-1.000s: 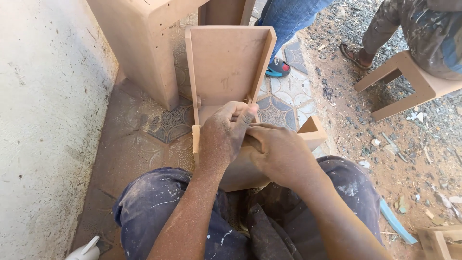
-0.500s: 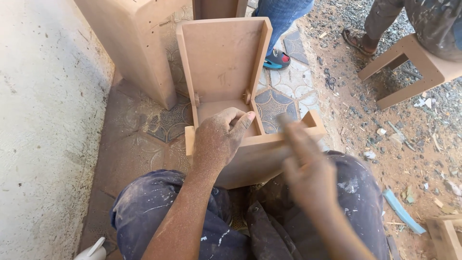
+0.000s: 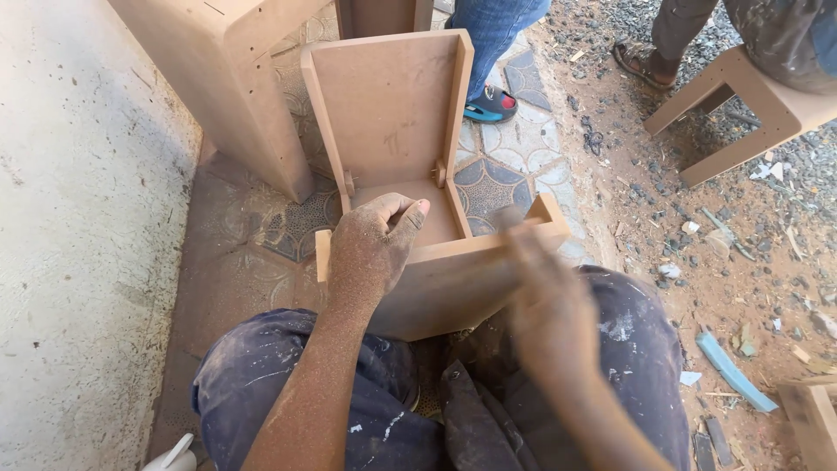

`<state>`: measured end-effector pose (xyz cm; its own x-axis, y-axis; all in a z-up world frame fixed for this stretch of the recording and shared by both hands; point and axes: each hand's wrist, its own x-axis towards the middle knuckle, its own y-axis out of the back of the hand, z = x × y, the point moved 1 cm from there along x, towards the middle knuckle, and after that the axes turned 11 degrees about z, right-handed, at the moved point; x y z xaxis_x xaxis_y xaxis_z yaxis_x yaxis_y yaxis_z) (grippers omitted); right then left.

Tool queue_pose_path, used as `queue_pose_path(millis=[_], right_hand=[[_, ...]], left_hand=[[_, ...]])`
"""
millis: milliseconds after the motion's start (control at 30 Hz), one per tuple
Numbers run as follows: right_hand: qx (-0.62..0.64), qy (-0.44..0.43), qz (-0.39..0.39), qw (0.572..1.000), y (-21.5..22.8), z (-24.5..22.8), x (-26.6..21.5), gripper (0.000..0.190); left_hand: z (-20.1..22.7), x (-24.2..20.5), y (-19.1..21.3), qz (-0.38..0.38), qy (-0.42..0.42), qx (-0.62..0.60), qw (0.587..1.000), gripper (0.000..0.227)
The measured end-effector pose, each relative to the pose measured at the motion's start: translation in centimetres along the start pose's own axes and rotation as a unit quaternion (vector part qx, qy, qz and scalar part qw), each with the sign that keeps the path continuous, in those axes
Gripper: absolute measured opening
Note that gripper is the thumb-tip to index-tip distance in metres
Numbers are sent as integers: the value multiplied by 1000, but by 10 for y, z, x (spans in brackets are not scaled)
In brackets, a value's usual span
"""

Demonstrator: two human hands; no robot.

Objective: Sanding the edges and surfaces of a small wooden drawer frame by hand using sandpaper to smooth the finish.

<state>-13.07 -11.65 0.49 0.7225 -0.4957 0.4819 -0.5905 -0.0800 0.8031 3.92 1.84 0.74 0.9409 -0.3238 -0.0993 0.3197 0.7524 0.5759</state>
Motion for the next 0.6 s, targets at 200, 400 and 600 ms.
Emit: queue_pose_path(millis=[200, 400, 600], right_hand=[[5, 11, -49, 999, -15, 7, -16, 67], [-27, -63, 16, 998, 8, 39, 12, 66], [52, -45, -52, 996, 8, -22, -2, 63]], left_hand=[[-1, -7, 4, 2, -10, -31, 999, 32], [-6, -4, -4, -2, -21, 19, 1000, 29], [-1, -8, -9, -38, -48, 138, 989, 35]])
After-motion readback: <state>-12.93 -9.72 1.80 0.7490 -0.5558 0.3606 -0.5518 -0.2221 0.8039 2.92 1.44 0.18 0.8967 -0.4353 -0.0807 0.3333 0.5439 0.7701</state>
